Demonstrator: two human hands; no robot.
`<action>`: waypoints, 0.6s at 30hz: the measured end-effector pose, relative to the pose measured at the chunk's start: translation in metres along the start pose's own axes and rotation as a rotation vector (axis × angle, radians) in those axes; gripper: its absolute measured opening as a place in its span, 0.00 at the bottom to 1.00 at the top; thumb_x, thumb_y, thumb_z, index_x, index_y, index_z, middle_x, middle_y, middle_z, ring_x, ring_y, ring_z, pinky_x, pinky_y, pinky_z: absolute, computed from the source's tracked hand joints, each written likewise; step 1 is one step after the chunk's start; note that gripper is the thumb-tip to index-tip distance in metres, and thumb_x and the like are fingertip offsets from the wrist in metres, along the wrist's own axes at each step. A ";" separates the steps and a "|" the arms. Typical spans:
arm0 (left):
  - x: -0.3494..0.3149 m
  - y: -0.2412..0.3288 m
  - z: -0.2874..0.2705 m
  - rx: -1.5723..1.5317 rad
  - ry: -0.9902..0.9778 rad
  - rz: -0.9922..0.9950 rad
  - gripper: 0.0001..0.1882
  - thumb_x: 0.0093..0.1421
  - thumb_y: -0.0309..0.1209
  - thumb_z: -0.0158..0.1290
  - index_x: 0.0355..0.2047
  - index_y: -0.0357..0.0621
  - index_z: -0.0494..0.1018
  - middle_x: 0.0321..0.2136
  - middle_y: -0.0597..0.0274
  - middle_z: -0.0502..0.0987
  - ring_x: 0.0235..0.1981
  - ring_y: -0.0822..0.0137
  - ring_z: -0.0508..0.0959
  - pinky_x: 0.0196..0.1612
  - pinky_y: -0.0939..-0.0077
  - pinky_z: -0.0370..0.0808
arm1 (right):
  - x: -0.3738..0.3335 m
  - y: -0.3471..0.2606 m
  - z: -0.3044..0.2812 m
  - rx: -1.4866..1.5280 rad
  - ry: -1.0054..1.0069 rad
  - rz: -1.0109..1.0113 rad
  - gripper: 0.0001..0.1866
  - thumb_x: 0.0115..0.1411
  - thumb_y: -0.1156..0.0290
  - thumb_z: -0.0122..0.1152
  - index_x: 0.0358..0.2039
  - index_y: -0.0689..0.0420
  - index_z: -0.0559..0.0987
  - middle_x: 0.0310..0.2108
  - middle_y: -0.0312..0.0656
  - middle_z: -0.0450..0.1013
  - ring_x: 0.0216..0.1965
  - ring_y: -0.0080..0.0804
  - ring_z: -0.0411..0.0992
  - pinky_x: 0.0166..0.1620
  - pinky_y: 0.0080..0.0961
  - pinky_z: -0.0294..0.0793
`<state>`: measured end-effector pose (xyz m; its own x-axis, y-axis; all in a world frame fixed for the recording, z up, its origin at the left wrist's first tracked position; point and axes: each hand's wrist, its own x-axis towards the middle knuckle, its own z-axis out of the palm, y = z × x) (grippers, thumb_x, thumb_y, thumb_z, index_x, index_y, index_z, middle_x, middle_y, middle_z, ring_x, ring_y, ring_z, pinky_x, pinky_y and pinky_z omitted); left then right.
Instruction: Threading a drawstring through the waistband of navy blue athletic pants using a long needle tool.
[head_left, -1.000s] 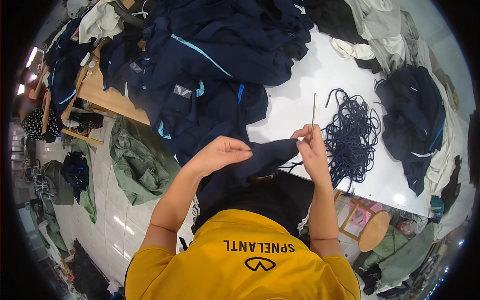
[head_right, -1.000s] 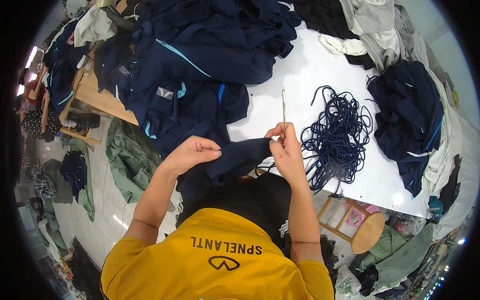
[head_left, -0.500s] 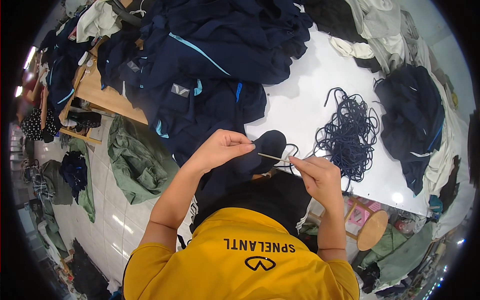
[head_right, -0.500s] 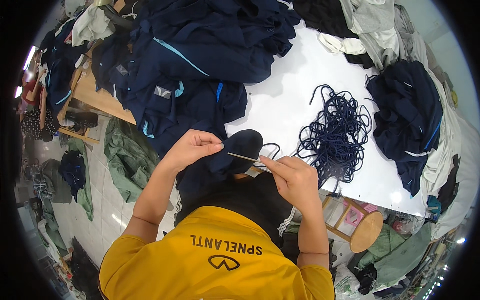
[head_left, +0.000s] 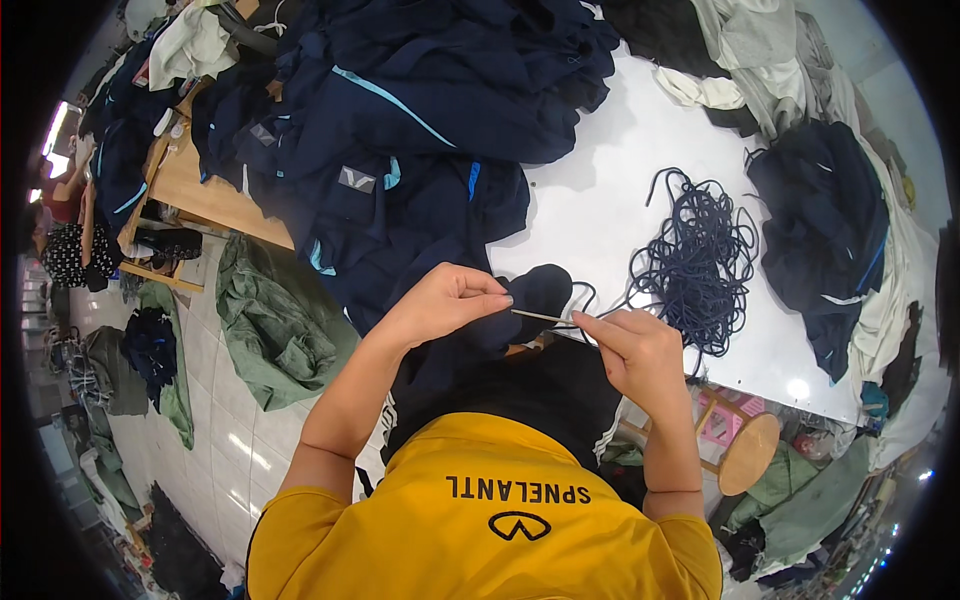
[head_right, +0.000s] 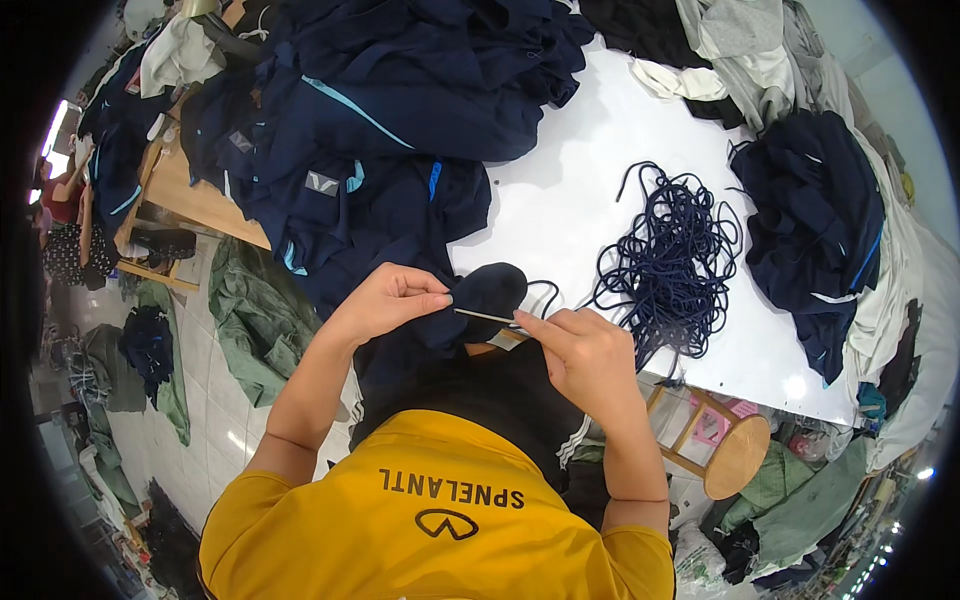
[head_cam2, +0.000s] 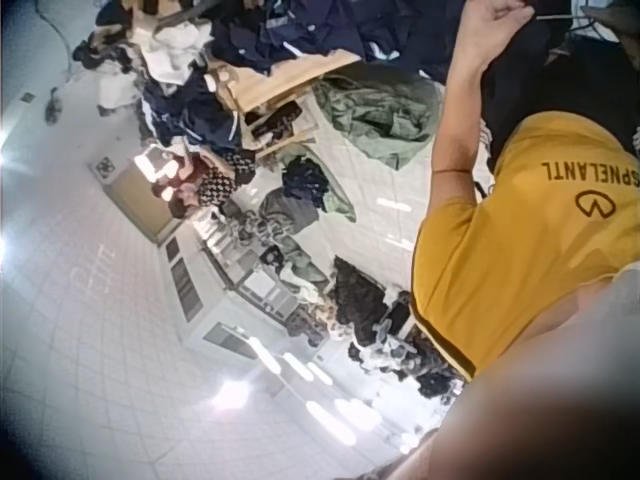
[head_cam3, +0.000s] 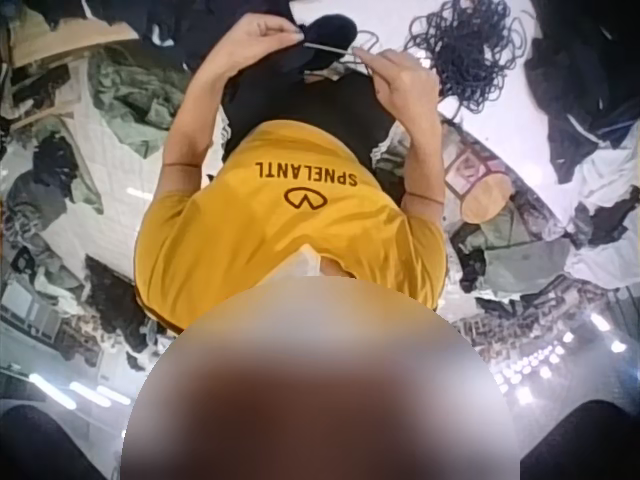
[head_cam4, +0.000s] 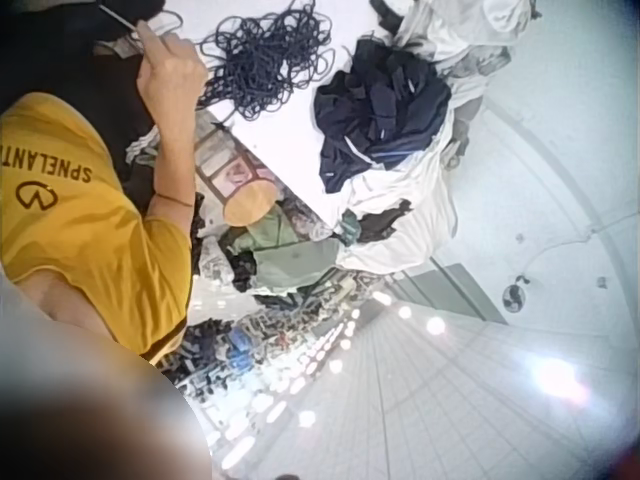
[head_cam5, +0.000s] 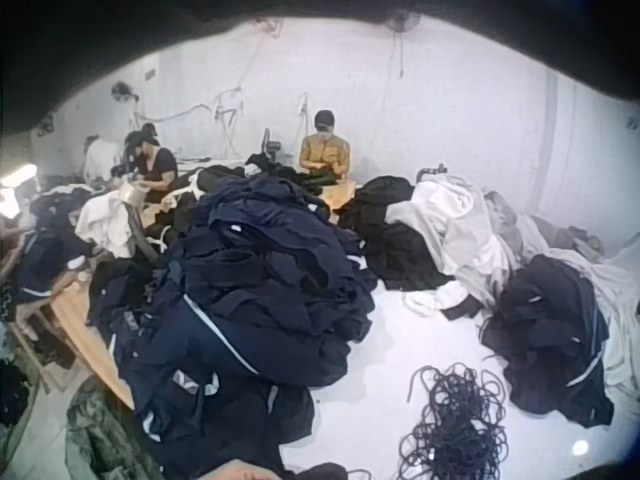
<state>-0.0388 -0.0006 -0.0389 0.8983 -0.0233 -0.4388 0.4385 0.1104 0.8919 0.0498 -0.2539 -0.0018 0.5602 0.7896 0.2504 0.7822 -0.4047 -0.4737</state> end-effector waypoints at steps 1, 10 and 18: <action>-0.001 -0.001 0.000 0.006 -0.035 -0.001 0.08 0.59 0.26 0.56 0.35 0.32 0.78 0.26 0.67 0.78 0.27 0.82 0.74 0.33 0.89 0.69 | 0.002 -0.001 -0.002 0.004 -0.044 0.008 0.18 0.45 0.81 0.61 0.37 0.50 0.83 0.21 0.38 0.74 0.22 0.34 0.72 0.26 0.25 0.70; -0.005 -0.002 0.001 0.190 -0.230 0.073 0.09 0.58 0.28 0.57 0.35 0.34 0.78 0.25 0.67 0.78 0.27 0.81 0.72 0.31 0.87 0.69 | 0.005 0.014 -0.010 0.454 -0.432 0.084 0.16 0.48 0.78 0.61 0.40 0.51 0.83 0.26 0.41 0.78 0.25 0.34 0.77 0.28 0.22 0.74; -0.003 -0.007 0.010 0.247 -0.342 0.080 0.09 0.59 0.29 0.57 0.35 0.34 0.78 0.24 0.67 0.77 0.25 0.81 0.71 0.30 0.85 0.68 | 0.011 0.008 -0.025 0.390 -0.511 0.076 0.12 0.51 0.77 0.62 0.38 0.53 0.83 0.23 0.42 0.78 0.20 0.29 0.75 0.25 0.19 0.72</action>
<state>-0.0442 -0.0115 -0.0433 0.8690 -0.3569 -0.3426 0.3229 -0.1154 0.9394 0.0692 -0.2600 0.0187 0.3341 0.9244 -0.1842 0.5350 -0.3469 -0.7703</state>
